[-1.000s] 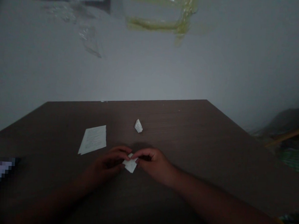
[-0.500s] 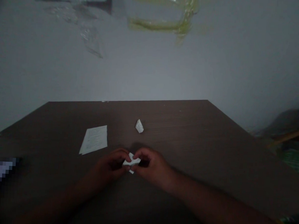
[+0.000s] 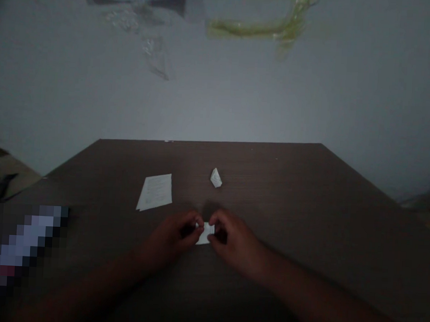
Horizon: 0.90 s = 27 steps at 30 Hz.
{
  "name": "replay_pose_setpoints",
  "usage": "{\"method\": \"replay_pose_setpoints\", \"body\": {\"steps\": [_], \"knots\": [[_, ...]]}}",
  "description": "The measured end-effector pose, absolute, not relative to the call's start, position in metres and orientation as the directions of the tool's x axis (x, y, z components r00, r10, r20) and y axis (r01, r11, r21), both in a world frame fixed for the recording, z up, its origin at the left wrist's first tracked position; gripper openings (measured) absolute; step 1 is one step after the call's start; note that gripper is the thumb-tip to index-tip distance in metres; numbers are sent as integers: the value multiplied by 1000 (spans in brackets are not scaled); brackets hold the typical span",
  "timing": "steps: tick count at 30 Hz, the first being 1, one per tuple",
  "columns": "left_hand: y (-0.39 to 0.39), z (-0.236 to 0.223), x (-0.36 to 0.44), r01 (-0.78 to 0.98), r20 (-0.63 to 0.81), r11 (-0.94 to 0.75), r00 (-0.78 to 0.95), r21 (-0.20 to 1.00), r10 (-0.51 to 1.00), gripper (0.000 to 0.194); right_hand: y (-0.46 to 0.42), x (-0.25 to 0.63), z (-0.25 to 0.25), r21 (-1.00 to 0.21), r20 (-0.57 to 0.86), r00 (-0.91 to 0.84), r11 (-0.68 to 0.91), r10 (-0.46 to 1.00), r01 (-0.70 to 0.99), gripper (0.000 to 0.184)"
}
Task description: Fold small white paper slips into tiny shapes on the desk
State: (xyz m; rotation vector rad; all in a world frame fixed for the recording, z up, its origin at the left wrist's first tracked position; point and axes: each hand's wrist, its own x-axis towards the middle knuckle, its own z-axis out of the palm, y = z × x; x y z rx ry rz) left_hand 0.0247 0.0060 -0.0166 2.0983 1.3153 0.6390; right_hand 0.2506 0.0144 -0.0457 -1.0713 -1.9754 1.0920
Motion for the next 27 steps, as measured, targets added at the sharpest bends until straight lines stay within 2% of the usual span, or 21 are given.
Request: {"method": "replay_pose_setpoints", "body": {"steps": [4,8,14,18,24,27], "knots": [[3,-16,26,733,56,-380,425,565,904,13,19,253,-47,-742,282,-531,533,799,408,23],[2,-14,27,794,30,-436,468,424,883,10,24,253,-49,-651,339,-593,637,730,412,20],[5,-14,21,779,20,-570,586,262,810,11,26,254,-42,-454,263,-720,741,642,495,16],[4,-17,13,667,15,-732,738,139,675,26,22,257,-27,-372,179,-776,772,604,515,18],[-11,-3,9,722,-61,-687,692,89,719,42,6,256,-10,-245,105,-808,802,580,545,27],[-16,0,9,728,-79,-675,685,117,725,52,1,256,-10,-217,61,-808,798,586,563,28]]}}
